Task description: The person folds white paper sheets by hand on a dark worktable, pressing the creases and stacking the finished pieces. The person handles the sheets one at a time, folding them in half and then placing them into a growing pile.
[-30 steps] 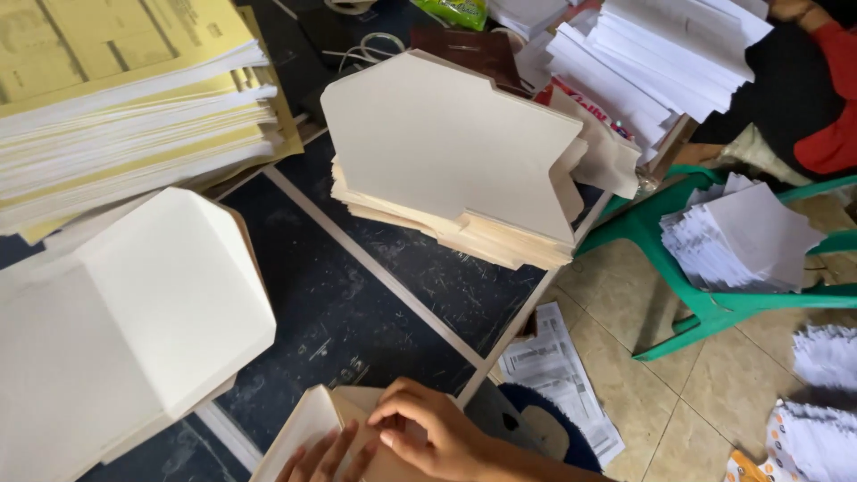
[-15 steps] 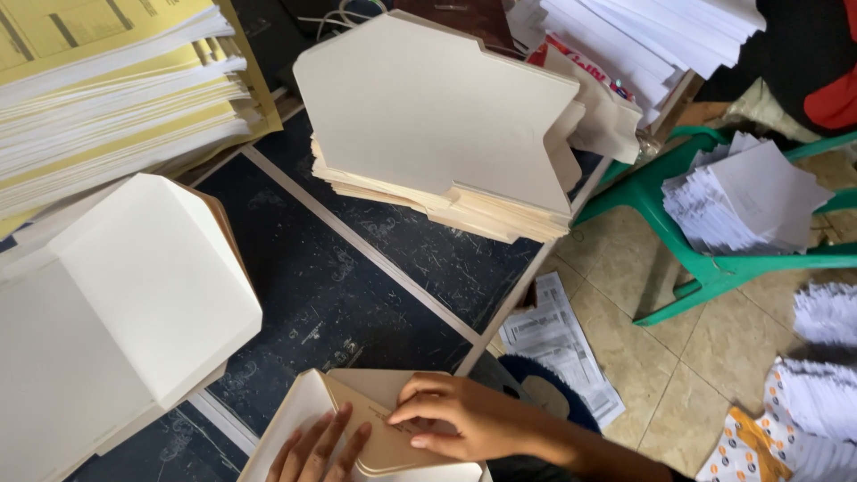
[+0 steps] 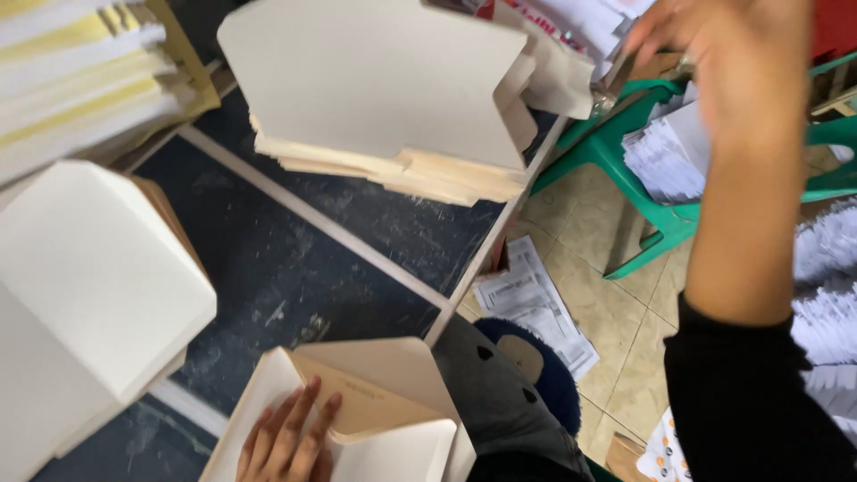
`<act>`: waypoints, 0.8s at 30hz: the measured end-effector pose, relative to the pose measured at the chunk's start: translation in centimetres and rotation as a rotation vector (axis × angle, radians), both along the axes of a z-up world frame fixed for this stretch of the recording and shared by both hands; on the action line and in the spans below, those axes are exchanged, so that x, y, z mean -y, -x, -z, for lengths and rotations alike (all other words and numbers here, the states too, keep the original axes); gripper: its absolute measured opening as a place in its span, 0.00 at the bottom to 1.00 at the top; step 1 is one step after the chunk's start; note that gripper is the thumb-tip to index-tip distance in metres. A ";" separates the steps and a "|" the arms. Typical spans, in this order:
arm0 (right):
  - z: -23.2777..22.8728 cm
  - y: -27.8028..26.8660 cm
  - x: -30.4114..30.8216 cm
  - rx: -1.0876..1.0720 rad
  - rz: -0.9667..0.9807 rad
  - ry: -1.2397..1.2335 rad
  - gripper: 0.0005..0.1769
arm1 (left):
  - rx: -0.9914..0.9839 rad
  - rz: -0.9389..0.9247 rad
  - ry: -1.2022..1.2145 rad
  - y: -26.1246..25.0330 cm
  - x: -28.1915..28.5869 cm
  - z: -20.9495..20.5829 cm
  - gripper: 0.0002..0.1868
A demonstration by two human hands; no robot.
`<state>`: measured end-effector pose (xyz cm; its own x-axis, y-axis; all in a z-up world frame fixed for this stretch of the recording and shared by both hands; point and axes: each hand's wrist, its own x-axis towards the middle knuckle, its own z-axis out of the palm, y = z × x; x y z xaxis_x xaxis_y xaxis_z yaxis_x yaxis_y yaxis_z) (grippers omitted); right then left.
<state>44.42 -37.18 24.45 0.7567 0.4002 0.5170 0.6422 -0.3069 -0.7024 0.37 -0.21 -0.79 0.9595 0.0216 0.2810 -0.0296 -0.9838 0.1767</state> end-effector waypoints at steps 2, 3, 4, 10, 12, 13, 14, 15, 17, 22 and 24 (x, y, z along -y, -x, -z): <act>1.9 6.5 -5.2 -0.130 -0.272 0.055 0.04 | 0.203 0.069 0.105 -0.6 0.1 -1.9 0.27; 3.4 9.1 -7.2 -0.149 -0.301 0.064 0.04 | 0.187 0.037 0.112 -0.9 -0.3 -2.1 0.27; 5.1 11.9 -9.1 -0.108 -0.364 0.235 0.04 | 0.146 0.090 0.148 -0.6 -0.4 -2.2 0.27; 14.6 19.7 -13.2 -0.232 -0.686 0.461 0.09 | 0.007 0.102 0.246 0.5 -0.4 -3.6 0.25; 15.9 20.7 -12.7 -0.256 -0.705 0.515 0.09 | 0.043 0.108 0.252 0.2 -0.1 -3.4 0.23; 16.1 21.2 -12.3 -0.270 -0.711 0.500 0.09 | 0.041 0.096 0.230 0.3 0.0 -3.4 0.24; 16.4 21.6 -12.2 -0.277 -0.718 0.478 0.09 | 0.043 0.083 0.199 0.1 -0.1 -3.5 0.26; 16.8 22.0 -11.9 -0.282 -0.716 0.480 0.09 | 0.039 0.085 0.203 0.1 0.0 -3.5 0.26; 17.5 23.0 -11.2 -0.302 -0.734 0.470 0.12 | 0.032 0.078 0.192 0.0 0.0 -3.4 0.28; 17.9 25.2 -12.7 -0.263 -0.730 0.396 0.27 | 0.042 0.091 0.124 0.2 0.1 -2.7 0.30; 18.0 25.6 -13.8 -0.249 -0.733 0.377 0.31 | 0.046 0.083 0.080 0.2 0.0 -2.8 0.30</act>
<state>18.81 -23.43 6.43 0.3141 0.9436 0.1045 0.6100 -0.1162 -0.7839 0.12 -0.24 2.04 0.9449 -0.0331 0.3258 -0.1202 -0.9605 0.2510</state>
